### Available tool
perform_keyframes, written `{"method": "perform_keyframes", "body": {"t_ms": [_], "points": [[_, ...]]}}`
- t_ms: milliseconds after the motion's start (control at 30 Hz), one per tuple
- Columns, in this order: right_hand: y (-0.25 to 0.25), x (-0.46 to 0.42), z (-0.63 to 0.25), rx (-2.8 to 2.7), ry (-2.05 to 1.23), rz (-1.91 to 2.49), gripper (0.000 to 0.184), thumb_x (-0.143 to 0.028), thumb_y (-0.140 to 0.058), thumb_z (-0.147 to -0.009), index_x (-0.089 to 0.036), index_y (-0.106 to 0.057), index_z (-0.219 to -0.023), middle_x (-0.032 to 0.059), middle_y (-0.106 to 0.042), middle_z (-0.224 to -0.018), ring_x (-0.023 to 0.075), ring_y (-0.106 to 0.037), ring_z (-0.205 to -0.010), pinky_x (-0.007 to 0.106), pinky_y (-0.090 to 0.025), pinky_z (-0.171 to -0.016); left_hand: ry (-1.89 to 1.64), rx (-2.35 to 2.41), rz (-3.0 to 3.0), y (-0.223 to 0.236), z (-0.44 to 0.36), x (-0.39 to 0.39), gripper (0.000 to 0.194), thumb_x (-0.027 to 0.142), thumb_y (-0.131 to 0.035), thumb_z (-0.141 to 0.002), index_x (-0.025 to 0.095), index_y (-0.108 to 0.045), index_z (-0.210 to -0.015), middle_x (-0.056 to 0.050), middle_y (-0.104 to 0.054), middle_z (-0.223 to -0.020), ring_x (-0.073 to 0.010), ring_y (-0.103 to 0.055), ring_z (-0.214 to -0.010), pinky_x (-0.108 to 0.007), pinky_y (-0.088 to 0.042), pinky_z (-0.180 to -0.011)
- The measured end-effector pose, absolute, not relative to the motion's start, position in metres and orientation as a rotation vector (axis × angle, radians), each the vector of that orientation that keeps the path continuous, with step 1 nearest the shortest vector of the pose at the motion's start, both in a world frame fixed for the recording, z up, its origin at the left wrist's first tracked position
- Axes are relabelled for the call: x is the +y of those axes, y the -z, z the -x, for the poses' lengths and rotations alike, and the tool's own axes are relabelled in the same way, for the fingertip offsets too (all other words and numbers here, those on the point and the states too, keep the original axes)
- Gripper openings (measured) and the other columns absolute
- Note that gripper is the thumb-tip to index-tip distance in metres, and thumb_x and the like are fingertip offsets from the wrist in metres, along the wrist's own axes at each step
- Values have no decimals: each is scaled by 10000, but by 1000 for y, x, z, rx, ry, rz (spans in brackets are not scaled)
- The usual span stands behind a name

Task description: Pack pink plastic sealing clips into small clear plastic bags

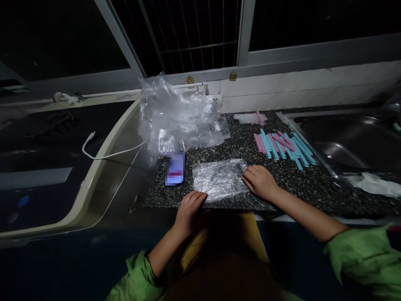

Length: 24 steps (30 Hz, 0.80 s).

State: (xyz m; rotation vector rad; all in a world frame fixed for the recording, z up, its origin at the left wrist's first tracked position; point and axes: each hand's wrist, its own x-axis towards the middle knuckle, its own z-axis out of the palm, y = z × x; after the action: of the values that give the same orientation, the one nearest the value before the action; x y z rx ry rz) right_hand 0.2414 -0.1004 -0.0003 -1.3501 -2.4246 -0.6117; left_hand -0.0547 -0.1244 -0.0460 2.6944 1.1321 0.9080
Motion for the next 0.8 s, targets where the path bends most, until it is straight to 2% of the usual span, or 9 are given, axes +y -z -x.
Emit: {"method": "perform_keyframes", "body": {"t_ms": [167, 367, 467, 533, 633, 733, 800], "points": [[5, -128, -234, -2469, 549, 1277, 249, -229, -429, -894, -170, -599, -723, 51, -570, -659, 162, -474, -640, 289, -333, -620, -1037, 1053, -2718, 48, 60, -134, 321, 224, -511, -848, 195, -520, -1167, -66, -635, -1014, -191, -529, -974, -348, -438, -836], [-1, -139, -206, -2363, 432, 1151, 206, -284, -471, -887, -152, -610, -811, 60, -595, -737, 162, -484, -715, 281, -352, -663, -1156, 985, -2747, 38, 51, -133, 151, 183, -503, -855, 206, -612, -956, -10, -626, -783, -153, -518, -827, -305, -420, -776], [4, -140, -181, -2388, 502, 970, 263, -342, -443, -896, -170, -624, -814, 50, -592, -713, 162, -444, -679, 286, -307, -605, -1150, 974, -2759, 32, 43, -133, 125, 202, -515, -849, 209, -619, -919, -1, -613, -754, -149, -509, -817, -304, -417, -793], [10, -138, -169, -2353, 578, 927, 249, -263, -429, -898, -178, -629, -776, 37, -573, -657, 157, -405, -639, 286, -271, -576, -1159, 960, -2773, 29, 39, -134, 121, 203, -513, -848, 211, -617, -909, 3, -610, -751, -144, -506, -813, -295, -418, -795], [15, -134, -164, -2321, 596, 911, 261, -146, -419, -881, -182, -620, -718, 28, -557, -630, 148, -383, -630, 278, -263, -580, -1172, 925, -2805, 28, 40, -133, 148, 257, -535, -839, 214, -611, -958, -9, -630, -831, -150, -514, -853, -306, -420, -826], [17, -131, -174, -2343, 553, 853, 251, -145, -418, -884, -184, -618, -737, 24, -562, -649, 138, -387, -637, 270, -272, -588, -1109, 927, -2879, 32, 49, -128, 314, 334, -555, -823, 207, -570, -1110, -69, -617, -1067, -195, -506, -1007, -382, -401, -912], [16, -131, -184, -2369, 519, 804, 231, -159, -419, -886, -187, -617, -771, 24, -570, -670, 136, -397, -645, 271, -278, -593, -1083, 940, -2918, 36, 54, -125, 261, 288, -529, -842, 221, -581, -1089, -69, -608, -1100, -199, -501, -1038, -400, -400, -917]]}}
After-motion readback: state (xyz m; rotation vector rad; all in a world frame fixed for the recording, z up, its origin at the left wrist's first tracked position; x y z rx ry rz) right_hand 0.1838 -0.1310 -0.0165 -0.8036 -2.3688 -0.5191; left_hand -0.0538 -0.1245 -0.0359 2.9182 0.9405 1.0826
